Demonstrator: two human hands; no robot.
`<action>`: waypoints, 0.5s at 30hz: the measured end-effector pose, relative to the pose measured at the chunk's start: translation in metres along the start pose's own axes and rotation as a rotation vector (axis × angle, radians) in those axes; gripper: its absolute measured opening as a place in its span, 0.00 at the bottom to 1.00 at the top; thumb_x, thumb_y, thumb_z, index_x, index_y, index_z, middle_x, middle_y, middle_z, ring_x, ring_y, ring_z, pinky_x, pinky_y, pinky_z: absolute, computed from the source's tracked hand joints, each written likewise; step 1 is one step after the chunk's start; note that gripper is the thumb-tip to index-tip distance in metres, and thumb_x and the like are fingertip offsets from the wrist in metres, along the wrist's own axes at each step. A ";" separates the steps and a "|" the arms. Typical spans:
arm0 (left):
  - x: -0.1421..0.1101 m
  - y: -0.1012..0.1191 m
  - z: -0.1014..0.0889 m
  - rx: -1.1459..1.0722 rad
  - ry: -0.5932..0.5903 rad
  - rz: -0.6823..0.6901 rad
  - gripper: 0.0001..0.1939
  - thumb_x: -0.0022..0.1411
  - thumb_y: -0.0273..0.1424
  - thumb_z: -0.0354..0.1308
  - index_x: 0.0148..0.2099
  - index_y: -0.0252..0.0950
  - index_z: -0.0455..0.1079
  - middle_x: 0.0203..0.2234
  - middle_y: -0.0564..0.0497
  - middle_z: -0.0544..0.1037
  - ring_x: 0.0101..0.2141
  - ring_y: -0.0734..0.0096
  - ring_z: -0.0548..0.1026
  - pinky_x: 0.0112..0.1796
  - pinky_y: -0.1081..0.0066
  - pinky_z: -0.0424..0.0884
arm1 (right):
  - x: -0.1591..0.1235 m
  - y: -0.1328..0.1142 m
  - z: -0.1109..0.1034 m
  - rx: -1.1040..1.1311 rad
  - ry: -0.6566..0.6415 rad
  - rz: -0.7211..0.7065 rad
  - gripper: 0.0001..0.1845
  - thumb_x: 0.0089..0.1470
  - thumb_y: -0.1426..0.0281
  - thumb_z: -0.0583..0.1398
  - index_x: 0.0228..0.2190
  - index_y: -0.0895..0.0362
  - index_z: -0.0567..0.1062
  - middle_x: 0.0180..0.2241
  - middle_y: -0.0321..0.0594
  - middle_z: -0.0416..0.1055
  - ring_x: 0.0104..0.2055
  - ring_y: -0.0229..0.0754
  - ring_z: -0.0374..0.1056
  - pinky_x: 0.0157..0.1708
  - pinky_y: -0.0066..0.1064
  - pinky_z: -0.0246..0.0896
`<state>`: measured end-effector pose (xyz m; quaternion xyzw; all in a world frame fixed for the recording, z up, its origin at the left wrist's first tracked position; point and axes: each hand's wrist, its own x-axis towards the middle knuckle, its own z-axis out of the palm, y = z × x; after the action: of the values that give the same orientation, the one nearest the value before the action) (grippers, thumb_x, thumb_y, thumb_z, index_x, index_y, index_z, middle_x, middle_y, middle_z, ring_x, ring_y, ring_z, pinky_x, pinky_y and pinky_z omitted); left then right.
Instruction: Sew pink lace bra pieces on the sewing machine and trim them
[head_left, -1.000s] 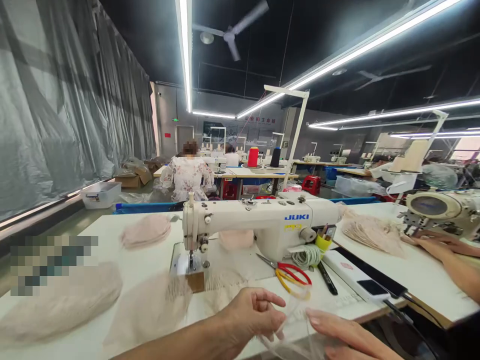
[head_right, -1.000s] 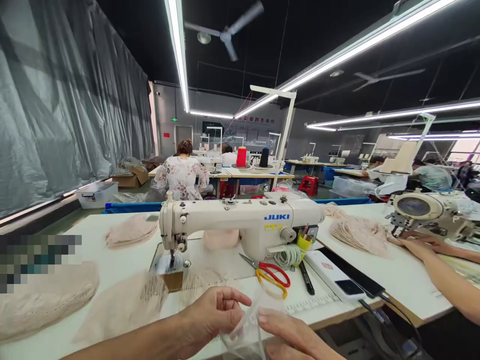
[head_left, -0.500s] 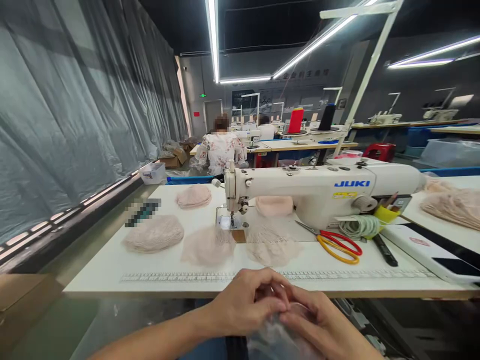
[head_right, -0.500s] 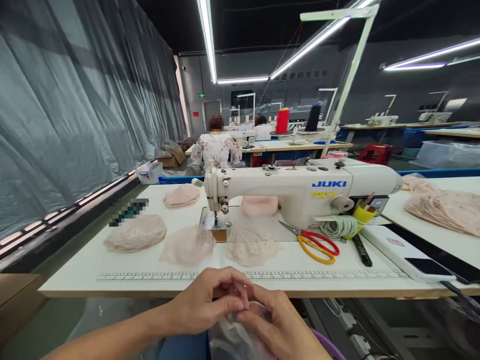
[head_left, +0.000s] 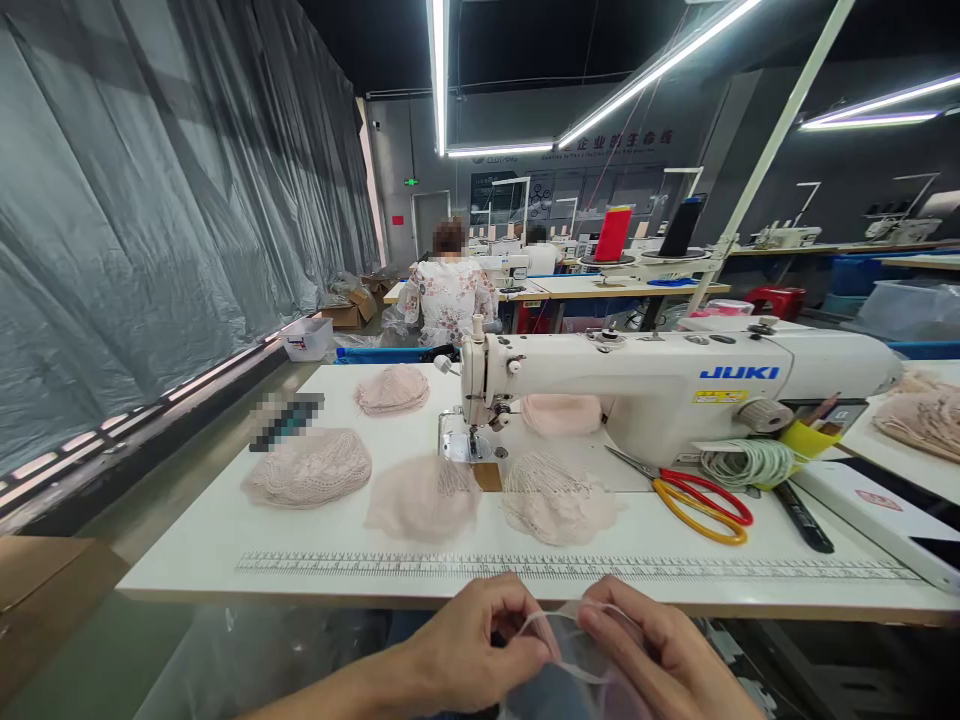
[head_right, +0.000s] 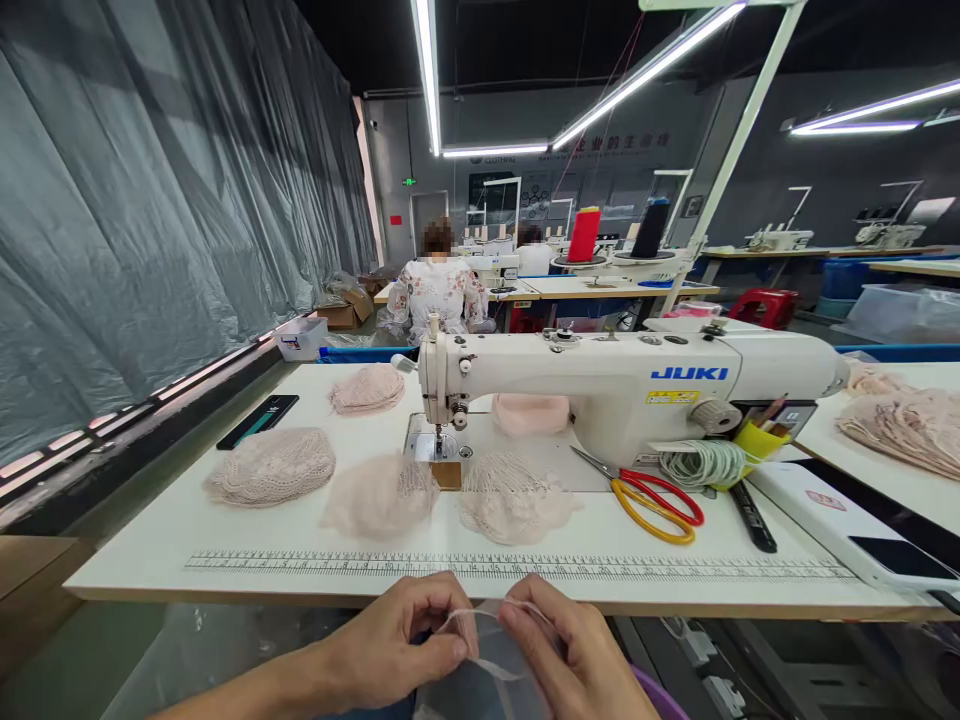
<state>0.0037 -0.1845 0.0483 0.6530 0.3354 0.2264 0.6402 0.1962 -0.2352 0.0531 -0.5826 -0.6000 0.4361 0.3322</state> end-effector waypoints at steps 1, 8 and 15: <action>0.001 -0.002 0.000 -0.045 -0.015 -0.031 0.07 0.50 0.27 0.57 0.34 0.31 0.72 0.26 0.53 0.70 0.25 0.77 0.67 0.30 0.76 0.63 | 0.002 0.002 0.000 0.005 0.002 0.002 0.30 0.54 0.40 0.50 0.24 0.53 0.66 0.13 0.27 0.54 0.18 0.35 0.49 0.21 0.27 0.44; 0.008 -0.008 -0.007 -0.045 -0.035 -0.149 0.18 0.50 0.26 0.52 0.43 0.30 0.75 0.13 0.61 0.61 0.14 0.82 0.59 0.18 0.80 0.54 | 0.018 0.017 -0.006 -0.009 -0.088 -0.024 0.26 0.58 0.44 0.48 0.26 0.52 0.66 0.14 0.27 0.54 0.18 0.36 0.52 0.20 0.26 0.46; 0.012 -0.001 -0.014 -0.026 -0.012 -0.198 0.17 0.48 0.27 0.52 0.39 0.29 0.76 0.13 0.59 0.62 0.15 0.80 0.61 0.20 0.79 0.55 | 0.026 0.029 -0.009 -0.018 -0.011 -0.018 0.26 0.58 0.45 0.49 0.24 0.53 0.65 0.19 0.29 0.51 0.23 0.36 0.50 0.22 0.26 0.48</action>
<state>0.0015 -0.1657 0.0467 0.6096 0.3914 0.1623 0.6699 0.2135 -0.2098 0.0278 -0.5774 -0.6110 0.4311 0.3276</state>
